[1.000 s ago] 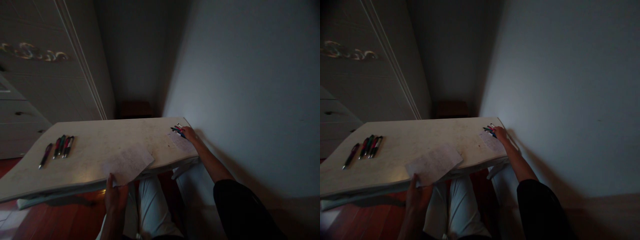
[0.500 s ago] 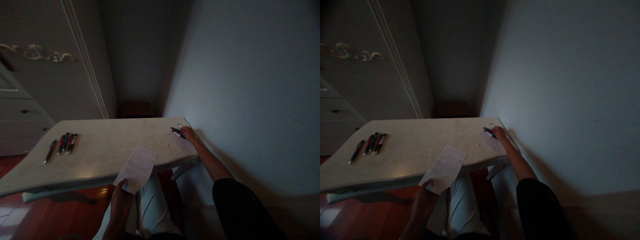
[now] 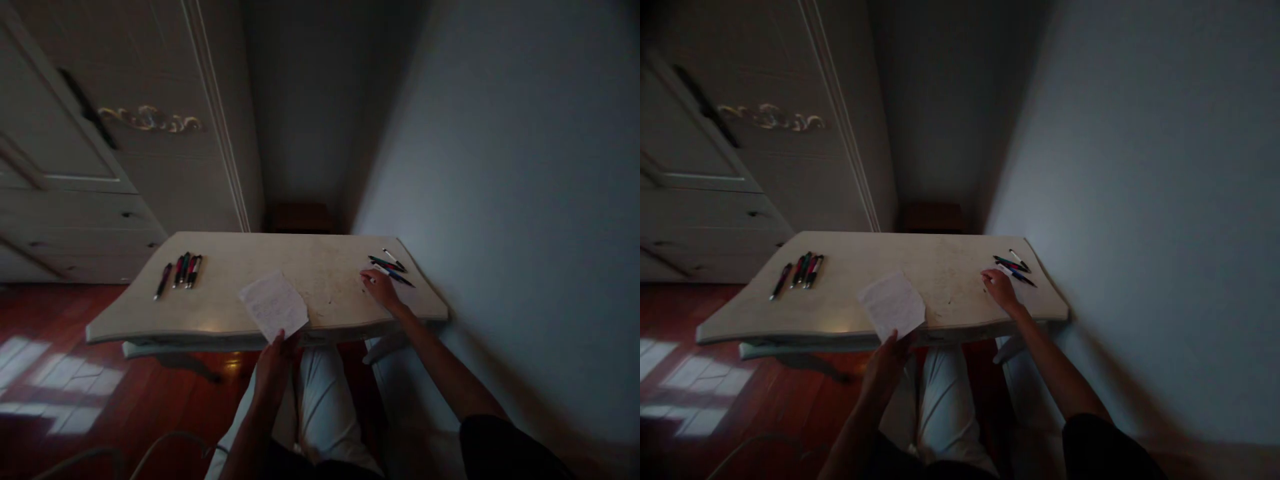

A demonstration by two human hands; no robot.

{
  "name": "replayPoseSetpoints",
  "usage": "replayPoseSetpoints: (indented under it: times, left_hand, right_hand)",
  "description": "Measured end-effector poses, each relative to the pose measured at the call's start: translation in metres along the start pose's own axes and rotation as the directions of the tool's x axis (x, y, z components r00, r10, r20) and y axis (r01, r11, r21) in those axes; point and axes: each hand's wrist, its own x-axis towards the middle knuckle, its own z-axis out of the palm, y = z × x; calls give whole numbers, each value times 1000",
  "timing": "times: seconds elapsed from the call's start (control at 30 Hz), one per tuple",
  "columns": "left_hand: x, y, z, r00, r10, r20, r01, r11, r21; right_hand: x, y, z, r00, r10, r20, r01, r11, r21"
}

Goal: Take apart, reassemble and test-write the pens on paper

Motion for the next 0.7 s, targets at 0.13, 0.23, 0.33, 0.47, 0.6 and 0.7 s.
replayPoseSetpoints:
  times: [0.13,0.23,0.33,0.47,0.6,0.7]
  left_hand:
    - [-2,8,0,985,-173,-17,174,985,12]
    - [-2,19,-6,984,-178,15,174,971,166]
    - [-4,37,-16,965,-223,138,164,924,346]
    - [-12,71,-46,932,-312,184,196,861,468]
    - [-10,111,-88,966,88,-244,-21,964,267]
    - [7,138,-120,767,367,-526,-213,920,330]
  right_hand:
    - [-27,-61,45,987,-144,66,128,972,199]
    - [-38,-106,73,943,-314,112,273,919,283]
    - [-38,-133,90,861,-479,171,433,866,250]
    - [-35,-137,98,862,-465,202,455,885,96]
    - [-40,-133,96,904,-395,164,398,917,16]
    - [-45,-133,94,920,-375,117,371,927,54]
